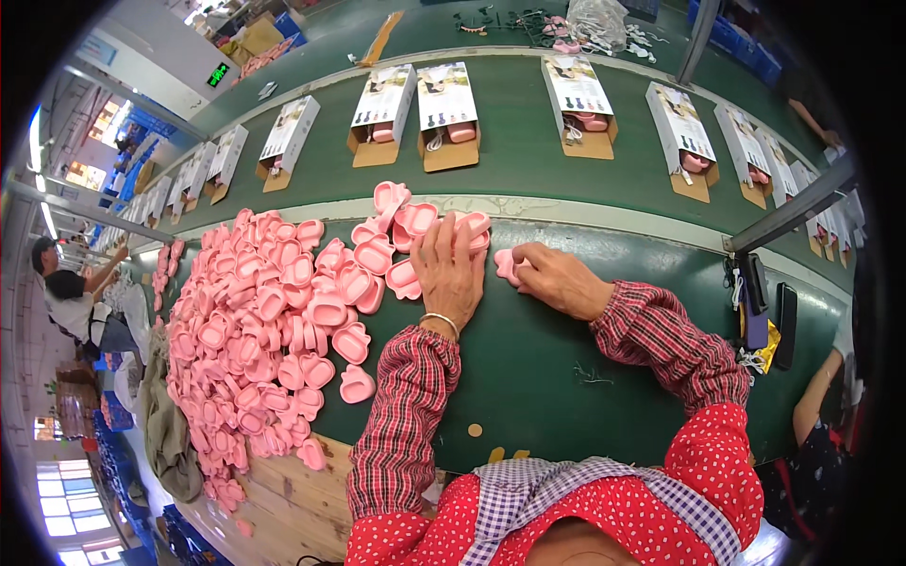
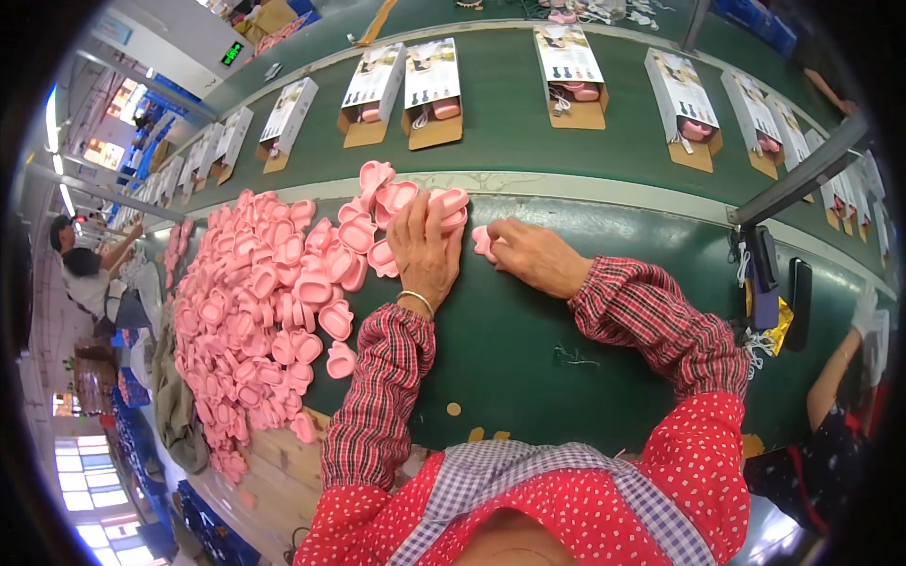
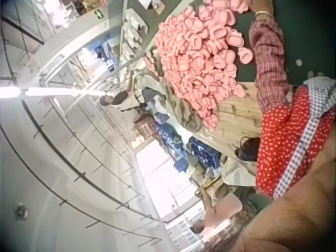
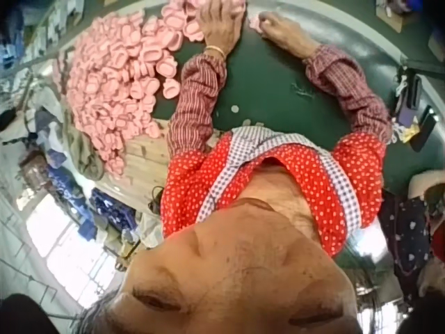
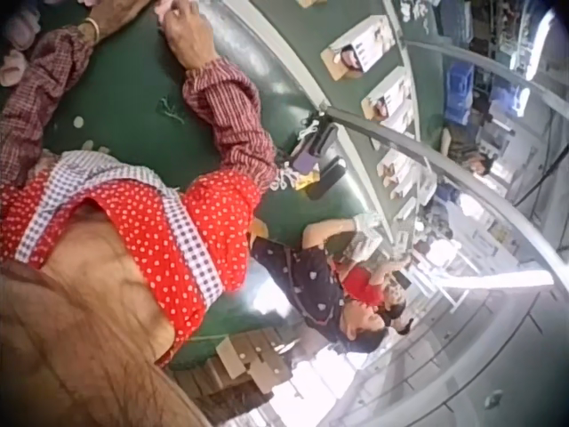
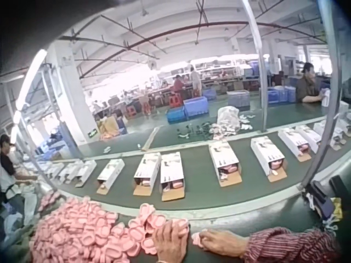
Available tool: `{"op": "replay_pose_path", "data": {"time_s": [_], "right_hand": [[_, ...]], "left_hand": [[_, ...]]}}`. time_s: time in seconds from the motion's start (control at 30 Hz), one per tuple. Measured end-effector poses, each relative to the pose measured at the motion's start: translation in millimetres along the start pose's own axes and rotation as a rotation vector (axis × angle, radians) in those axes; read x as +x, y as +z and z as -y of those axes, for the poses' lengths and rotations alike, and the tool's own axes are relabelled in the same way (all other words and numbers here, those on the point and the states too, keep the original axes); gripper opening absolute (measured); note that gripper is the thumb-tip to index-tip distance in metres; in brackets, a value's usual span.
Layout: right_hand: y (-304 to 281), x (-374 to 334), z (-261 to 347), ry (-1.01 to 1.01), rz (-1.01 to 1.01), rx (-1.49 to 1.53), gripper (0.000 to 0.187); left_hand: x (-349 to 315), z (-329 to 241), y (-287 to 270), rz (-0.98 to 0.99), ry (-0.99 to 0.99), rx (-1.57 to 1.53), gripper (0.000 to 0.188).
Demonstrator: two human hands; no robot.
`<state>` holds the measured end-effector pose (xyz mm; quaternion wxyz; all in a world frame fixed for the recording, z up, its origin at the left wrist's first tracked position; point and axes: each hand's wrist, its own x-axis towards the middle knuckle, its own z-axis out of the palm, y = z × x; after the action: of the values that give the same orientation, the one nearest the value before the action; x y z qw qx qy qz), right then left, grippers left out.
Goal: The person assembles pink silicone parts by hand and packs them into open packaging boxes on the conveyor belt.
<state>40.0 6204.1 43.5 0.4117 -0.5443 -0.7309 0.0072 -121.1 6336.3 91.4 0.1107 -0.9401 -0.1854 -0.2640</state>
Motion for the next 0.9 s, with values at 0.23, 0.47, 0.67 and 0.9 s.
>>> {"op": "replay_pose_path", "data": {"time_s": [0.23, 0.47, 0.67, 0.9], "right_hand": [[-23, 83, -70, 0.219, -0.210, -0.092, 0.016], [-27, 125, -140, 0.554, -0.175, -0.417, 0.016], [-19, 88, -72, -0.028, 0.010, 0.123, 0.021], [-25, 89, -66, 0.055, 0.028, -0.180, 0.017]], "left_hand": [[1, -4, -2, 0.051, 0.027, -0.068, 0.043], [8, -13, 1, 0.080, 0.053, -0.094, 0.040], [10, 0, -8, 0.025, -0.032, -0.212, 0.045], [15, -3, -6, -0.022, -0.015, -0.137, 0.044]]}}
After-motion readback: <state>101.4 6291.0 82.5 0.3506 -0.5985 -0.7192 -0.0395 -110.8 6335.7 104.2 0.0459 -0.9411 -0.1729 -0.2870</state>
